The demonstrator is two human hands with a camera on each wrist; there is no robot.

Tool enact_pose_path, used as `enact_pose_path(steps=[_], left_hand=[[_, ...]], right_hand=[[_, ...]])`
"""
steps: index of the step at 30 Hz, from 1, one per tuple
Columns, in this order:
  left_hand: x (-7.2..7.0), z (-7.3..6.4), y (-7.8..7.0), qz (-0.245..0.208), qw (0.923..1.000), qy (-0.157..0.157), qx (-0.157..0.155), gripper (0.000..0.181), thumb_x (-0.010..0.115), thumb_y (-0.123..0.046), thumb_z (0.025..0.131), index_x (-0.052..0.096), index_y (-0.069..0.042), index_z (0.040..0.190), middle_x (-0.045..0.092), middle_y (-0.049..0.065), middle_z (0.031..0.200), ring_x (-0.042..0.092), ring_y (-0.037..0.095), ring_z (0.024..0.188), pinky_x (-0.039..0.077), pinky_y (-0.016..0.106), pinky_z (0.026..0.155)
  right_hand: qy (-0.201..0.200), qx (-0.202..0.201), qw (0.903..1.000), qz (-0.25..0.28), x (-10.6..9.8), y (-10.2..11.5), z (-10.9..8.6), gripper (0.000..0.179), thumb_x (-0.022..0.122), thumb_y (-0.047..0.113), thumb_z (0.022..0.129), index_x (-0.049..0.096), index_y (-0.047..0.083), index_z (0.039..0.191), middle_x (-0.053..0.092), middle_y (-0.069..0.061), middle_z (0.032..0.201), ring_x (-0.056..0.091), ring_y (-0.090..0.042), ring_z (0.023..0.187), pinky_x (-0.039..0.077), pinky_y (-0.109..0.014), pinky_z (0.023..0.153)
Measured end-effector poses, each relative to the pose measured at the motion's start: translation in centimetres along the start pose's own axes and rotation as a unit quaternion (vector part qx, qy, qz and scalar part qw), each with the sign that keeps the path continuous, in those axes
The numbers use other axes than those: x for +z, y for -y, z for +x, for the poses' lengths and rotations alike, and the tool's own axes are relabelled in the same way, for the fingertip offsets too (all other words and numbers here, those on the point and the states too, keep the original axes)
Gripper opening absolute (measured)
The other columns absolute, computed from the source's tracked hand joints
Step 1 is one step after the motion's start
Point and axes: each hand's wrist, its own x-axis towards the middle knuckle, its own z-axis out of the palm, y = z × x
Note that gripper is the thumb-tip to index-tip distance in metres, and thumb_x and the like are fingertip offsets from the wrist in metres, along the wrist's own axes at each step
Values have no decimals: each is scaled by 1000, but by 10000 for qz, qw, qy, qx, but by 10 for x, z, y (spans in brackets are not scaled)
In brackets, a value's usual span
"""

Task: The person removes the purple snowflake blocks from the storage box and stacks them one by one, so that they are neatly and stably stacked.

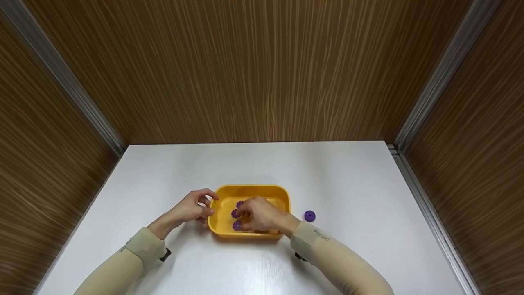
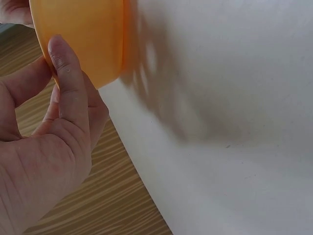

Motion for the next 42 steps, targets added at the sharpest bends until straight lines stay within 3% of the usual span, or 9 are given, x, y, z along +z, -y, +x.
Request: enact_pose_path(steps=[12, 28, 33, 42], left_hand=[[-1, 2, 1, -55, 9998, 24, 192, 46, 75, 7, 94, 65, 6, 139, 55, 2, 87, 61, 13, 61, 66, 30, 60], [1, 2, 0, -62, 9999, -14, 148, 45, 75, 7, 94, 66, 4, 138, 55, 2, 88, 61, 14, 62, 65, 29, 59], [1, 1, -1, -129, 9999, 4, 47, 45, 74, 9, 94, 65, 4, 138, 52, 2, 90, 59, 13, 62, 64, 27, 58], [3, -1, -1, 45, 9999, -127, -82, 44, 75, 8, 94, 67, 0, 137, 53, 2, 92, 61, 14, 65, 65, 26, 59]], right_hand=[[359, 18, 9994, 2, 11, -5, 15, 33, 89, 18, 96, 85, 11, 128, 83, -7, 117, 72, -16, 95, 61, -20, 86], [304, -54, 9995, -90, 16, -11, 21, 29, 92, 23, 94, 88, 13, 120, 84, -4, 113, 69, -8, 95, 62, -24, 90], [251, -238, 9991, -253, 17, -11, 23, 25, 94, 23, 92, 90, 11, 114, 85, -5, 108, 71, -11, 93, 64, -25, 89], [362, 105, 9983, -442, 19, -8, 28, 25, 97, 28, 87, 88, 13, 105, 83, 0, 98, 64, -2, 83, 60, -19, 80]])
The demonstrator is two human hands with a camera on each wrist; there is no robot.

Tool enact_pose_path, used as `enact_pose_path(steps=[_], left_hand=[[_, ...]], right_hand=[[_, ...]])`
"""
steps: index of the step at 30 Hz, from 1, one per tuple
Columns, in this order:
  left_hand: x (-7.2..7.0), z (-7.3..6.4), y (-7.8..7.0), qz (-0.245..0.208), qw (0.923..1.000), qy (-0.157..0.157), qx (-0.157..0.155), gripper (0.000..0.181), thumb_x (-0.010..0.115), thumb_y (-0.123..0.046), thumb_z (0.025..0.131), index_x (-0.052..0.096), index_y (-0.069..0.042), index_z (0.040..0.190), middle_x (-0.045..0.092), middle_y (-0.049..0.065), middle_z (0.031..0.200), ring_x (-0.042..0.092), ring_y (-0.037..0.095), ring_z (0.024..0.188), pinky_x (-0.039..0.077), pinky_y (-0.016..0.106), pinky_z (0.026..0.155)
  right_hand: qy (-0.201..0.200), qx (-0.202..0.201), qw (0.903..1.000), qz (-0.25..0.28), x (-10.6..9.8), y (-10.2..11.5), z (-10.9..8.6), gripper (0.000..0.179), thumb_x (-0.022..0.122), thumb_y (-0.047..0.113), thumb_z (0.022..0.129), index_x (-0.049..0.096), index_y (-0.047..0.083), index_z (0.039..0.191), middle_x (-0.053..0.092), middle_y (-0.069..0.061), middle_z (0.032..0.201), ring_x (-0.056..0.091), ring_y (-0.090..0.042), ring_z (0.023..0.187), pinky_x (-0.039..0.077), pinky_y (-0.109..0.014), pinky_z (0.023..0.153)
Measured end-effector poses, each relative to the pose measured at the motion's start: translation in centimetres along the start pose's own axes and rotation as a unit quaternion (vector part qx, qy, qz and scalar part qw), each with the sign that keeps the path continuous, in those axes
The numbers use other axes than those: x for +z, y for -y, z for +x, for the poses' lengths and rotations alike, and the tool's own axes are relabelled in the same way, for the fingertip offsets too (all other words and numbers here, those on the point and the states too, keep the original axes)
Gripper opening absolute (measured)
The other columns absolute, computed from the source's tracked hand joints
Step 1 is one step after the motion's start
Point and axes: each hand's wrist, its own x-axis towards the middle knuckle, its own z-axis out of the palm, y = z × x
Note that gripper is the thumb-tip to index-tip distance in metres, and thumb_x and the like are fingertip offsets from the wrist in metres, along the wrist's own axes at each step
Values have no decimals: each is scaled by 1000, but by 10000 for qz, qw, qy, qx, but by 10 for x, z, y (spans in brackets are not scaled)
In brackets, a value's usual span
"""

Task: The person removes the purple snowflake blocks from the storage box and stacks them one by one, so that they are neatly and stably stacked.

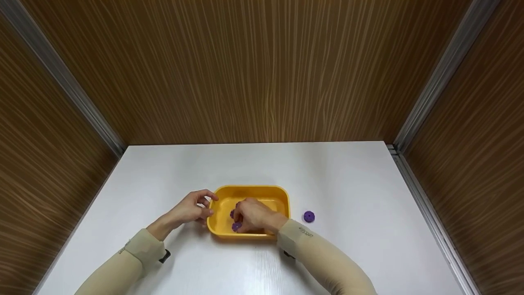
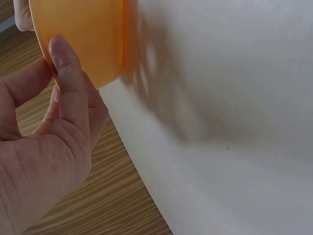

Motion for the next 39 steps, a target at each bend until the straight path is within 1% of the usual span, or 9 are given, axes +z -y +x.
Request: enact_pose_path(steps=[3, 6, 13, 16, 20, 27, 32, 37, 39], left_hand=[[0, 0, 1, 37, 10000, -6, -57, 44, 75, 7, 95, 68, -2, 137, 53, 2, 94, 61, 14, 66, 67, 28, 62], [0, 1, 1, 53, 10000, -11, -52, 44, 75, 6, 95, 68, -2, 137, 53, 2, 94, 61, 14, 66, 68, 30, 63], [0, 1, 2, -18, 10000, 15, 33, 44, 75, 7, 95, 67, 1, 138, 53, 2, 92, 61, 14, 65, 66, 27, 60], [-1, 0, 2, 5, 10000, 27, 67, 43, 75, 6, 95, 67, 1, 137, 53, 2, 92, 61, 14, 65, 65, 26, 60], [-1, 0, 2, -33, 9999, 71, 127, 43, 74, 6, 96, 66, 2, 138, 52, 1, 92, 60, 13, 64, 64, 25, 58], [-2, 0, 2, -75, 9999, 75, 103, 43, 75, 6, 96, 67, 2, 138, 52, 1, 91, 61, 14, 64, 67, 30, 61], [-2, 1, 1, -81, 9999, 60, 112, 43, 75, 6, 95, 67, 2, 137, 53, 1, 91, 61, 14, 64, 67, 30, 60], [-1, 0, 0, -8, 9999, 55, 108, 44, 75, 6, 95, 67, 2, 138, 53, 2, 92, 61, 15, 64, 68, 32, 61], [-2, 0, 0, 16, 9999, 47, 107, 44, 75, 6, 95, 67, 2, 138, 53, 2, 92, 61, 15, 64, 68, 33, 62]], right_hand=[[20, 59, 10000, -33, 0, 0, 1, 26, 98, 29, 85, 85, 14, 101, 82, 1, 95, 61, -1, 80, 58, -18, 77], [-4, 145, 9999, 51, -1, -1, 0, 28, 99, 31, 84, 84, 14, 100, 81, 2, 94, 61, -2, 79, 58, -19, 76], [-150, 350, 9989, 288, -6, -8, -7, 30, 100, 29, 79, 84, 15, 101, 83, 2, 95, 65, -2, 79, 60, -18, 75], [-262, 245, 9989, 295, -7, -11, -10, 29, 100, 25, 77, 85, 14, 100, 83, 1, 92, 65, 0, 76, 59, -18, 72], [-418, 88, 9989, 169, -7, -13, -11, 31, 100, 23, 76, 87, 12, 102, 84, -1, 92, 64, -1, 76, 58, -18, 70], [-386, 87, 9992, 40, -5, -4, -7, 37, 99, 33, 84, 89, 10, 111, 86, -4, 104, 71, -7, 85, 63, -20, 78], [-349, 209, 9992, 3, -4, 4, -4, 34, 98, 31, 88, 89, 10, 113, 87, -5, 107, 74, -9, 87, 66, -23, 81], [-428, 520, 9977, -24, -3, 6, -5, 32, 98, 33, 87, 89, 12, 110, 87, -3, 102, 73, -10, 85, 67, -26, 82], [-442, 683, 9967, 7, -3, 8, -5, 33, 98, 35, 87, 89, 12, 109, 86, -2, 102, 73, -10, 87, 68, -29, 84]])
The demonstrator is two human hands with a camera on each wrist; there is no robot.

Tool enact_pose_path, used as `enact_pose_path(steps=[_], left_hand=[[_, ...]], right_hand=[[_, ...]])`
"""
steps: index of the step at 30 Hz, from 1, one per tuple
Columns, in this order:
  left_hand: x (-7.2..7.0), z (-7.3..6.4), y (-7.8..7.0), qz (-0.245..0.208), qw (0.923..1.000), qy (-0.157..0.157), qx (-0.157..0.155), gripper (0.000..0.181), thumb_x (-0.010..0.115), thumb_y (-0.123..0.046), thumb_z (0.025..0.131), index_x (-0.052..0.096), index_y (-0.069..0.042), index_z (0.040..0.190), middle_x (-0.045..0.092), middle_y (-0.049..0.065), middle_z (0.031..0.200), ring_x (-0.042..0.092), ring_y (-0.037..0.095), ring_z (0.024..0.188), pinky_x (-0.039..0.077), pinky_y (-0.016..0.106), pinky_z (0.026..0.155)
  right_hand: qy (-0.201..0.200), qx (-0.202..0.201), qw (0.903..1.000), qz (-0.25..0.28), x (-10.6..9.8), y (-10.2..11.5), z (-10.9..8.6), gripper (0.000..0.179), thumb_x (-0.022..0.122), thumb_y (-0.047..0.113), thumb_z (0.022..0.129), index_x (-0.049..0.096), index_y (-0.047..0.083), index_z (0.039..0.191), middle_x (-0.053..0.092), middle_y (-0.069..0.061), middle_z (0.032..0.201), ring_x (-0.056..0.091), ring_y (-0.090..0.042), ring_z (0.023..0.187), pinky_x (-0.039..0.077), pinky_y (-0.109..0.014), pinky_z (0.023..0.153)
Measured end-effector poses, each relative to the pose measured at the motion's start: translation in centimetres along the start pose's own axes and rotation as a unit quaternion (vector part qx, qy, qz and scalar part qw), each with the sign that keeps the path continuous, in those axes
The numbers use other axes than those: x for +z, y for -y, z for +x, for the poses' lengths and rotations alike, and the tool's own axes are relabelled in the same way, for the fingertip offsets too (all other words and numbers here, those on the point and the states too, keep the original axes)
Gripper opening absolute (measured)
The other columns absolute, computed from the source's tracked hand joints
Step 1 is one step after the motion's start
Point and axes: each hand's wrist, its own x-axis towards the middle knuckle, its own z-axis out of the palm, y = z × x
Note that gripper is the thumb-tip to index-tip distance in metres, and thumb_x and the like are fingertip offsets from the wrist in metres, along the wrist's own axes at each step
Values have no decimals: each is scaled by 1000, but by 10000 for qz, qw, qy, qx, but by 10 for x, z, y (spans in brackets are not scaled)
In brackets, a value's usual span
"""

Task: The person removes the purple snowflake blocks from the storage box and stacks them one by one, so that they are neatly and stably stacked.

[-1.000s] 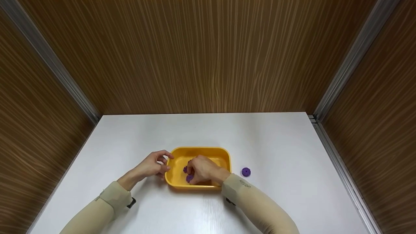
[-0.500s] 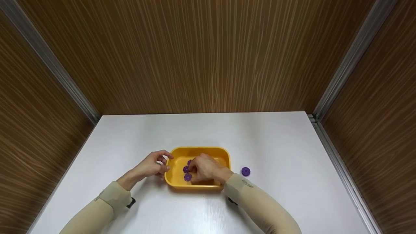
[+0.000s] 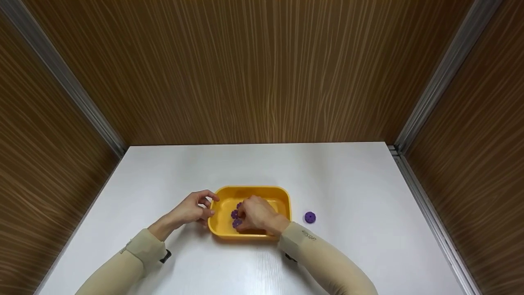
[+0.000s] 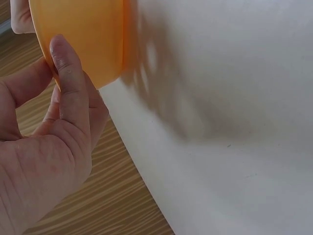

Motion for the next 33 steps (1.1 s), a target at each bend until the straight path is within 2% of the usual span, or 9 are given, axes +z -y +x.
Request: enact_pose_path(steps=[5, 7, 15, 23, 33], left_hand=[[1, 0, 1, 0, 10000, -11, 9, 44, 75, 5, 95, 67, 1, 137, 53, 2, 92, 61, 14, 64, 67, 30, 61], [1, 0, 1, -6, 10000, 4, 12, 44, 75, 5, 95, 67, 2, 138, 53, 2, 92, 60, 14, 64, 67, 29, 61], [0, 1, 1, -181, 9996, 113, 175, 44, 73, 9, 94, 65, 6, 137, 51, 0, 88, 58, 11, 59, 61, 25, 55], [0, 0, 0, -39, 10000, 37, 11, 43, 74, 7, 95, 66, 3, 137, 52, 1, 90, 60, 13, 62, 63, 27, 58], [1, -1, 0, 23, 10000, -6, -49, 43, 75, 5, 96, 67, 1, 137, 52, 1, 92, 60, 13, 63, 64, 28, 60]], right_hand=[[40, 11, 9999, 97, 3, 2, -1, 30, 96, 34, 90, 90, 15, 112, 87, -2, 111, 79, -14, 100, 70, -37, 98], [46, -26, 9999, 120, 3, 1, -1, 28, 96, 33, 91, 90, 16, 112, 87, -1, 112, 79, -14, 101, 70, -38, 100], [57, -438, 9990, -58, 2, -2, -1, 24, 97, 32, 88, 91, 15, 105, 87, 0, 104, 77, -10, 91, 70, -32, 90], [273, -237, 9992, 155, 3, -1, 1, 27, 96, 30, 91, 90, 16, 113, 87, 0, 110, 79, -10, 95, 70, -31, 93], [339, 47, 9992, -219, 8, 1, 6, 25, 98, 37, 87, 82, 19, 95, 77, 7, 93, 64, -7, 82, 66, -29, 86]])
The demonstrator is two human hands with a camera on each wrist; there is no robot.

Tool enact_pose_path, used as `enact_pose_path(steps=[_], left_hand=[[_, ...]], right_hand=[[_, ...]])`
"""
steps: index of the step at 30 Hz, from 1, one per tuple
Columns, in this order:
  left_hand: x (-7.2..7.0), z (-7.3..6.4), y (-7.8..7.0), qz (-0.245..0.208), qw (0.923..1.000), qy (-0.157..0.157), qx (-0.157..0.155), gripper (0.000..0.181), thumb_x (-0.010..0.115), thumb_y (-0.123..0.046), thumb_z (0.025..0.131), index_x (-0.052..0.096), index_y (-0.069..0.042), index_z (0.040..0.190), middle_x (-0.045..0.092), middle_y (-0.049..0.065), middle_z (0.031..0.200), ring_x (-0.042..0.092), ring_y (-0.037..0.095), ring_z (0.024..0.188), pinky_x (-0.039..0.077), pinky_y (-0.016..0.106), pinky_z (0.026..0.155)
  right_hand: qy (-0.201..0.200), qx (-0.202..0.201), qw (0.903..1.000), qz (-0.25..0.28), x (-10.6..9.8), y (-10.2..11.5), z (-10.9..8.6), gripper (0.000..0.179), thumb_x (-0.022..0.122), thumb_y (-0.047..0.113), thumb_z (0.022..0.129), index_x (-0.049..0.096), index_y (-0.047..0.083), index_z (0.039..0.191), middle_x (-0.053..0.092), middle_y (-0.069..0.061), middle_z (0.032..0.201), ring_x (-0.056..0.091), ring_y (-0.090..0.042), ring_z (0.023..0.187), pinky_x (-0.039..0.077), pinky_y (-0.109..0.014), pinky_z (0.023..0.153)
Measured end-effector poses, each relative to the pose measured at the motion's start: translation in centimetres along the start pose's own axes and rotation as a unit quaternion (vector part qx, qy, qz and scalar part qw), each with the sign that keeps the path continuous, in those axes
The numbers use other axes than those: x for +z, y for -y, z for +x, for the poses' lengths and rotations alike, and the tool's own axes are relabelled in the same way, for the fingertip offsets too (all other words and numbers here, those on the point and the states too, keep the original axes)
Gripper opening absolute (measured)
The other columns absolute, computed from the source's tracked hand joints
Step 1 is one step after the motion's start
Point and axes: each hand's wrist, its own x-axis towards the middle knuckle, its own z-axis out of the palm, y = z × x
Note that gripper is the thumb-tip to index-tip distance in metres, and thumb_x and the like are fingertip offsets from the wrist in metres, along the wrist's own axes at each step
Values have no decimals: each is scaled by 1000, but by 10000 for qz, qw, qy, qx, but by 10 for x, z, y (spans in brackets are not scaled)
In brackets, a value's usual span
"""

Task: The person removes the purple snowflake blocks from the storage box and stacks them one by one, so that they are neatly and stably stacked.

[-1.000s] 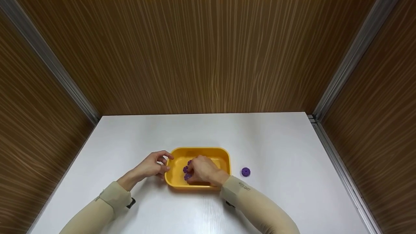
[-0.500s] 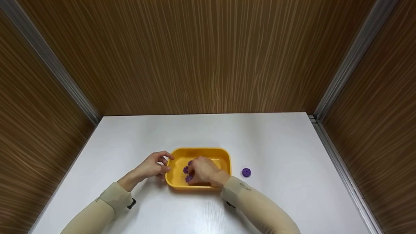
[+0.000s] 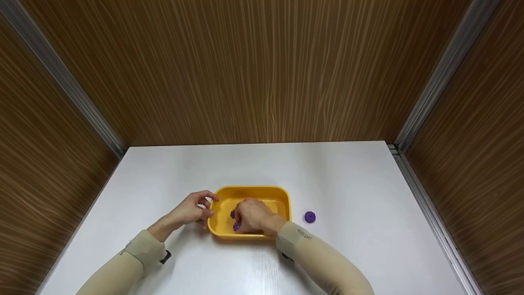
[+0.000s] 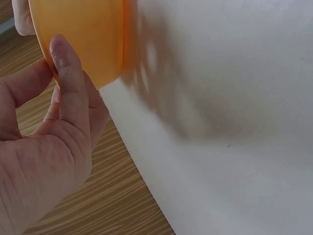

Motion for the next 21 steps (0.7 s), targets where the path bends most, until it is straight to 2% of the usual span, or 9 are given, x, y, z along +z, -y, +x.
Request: enact_pose_path(steps=[4, 9, 16, 21], left_hand=[[0, 0, 0, -49, 10000, 0, 19, 42, 74, 6, 95, 67, 2, 137, 51, 1, 91, 60, 13, 62, 64, 28, 59], [-1, -1, 0, -99, 9999, 85, 70, 45, 73, 8, 95, 65, 4, 139, 52, 2, 91, 61, 14, 62, 68, 34, 61], [-1, 0, 0, -20, 10000, 42, 64, 45, 74, 7, 95, 66, 3, 139, 53, 2, 91, 62, 15, 64, 70, 37, 63], [0, 0, 0, 55, 10000, 0, 50, 44, 74, 6, 95, 66, 2, 138, 54, 2, 91, 62, 15, 64, 69, 35, 62]], right_hand=[[-37, -131, 9999, -12, -1, -3, 0, 27, 98, 37, 85, 80, 19, 94, 77, 7, 92, 64, -6, 80, 64, -26, 82], [-145, -248, 9994, 207, -3, -8, -3, 29, 100, 32, 81, 79, 17, 92, 79, 6, 88, 64, -3, 76, 62, -22, 75], [-127, -34, 9992, 388, -8, -13, -9, 28, 101, 30, 79, 82, 18, 97, 81, 6, 91, 65, -3, 78, 61, -20, 76], [-186, -103, 9989, 406, -9, -16, -11, 30, 101, 29, 79, 83, 18, 100, 80, 7, 90, 63, -3, 77, 59, -20, 73]])
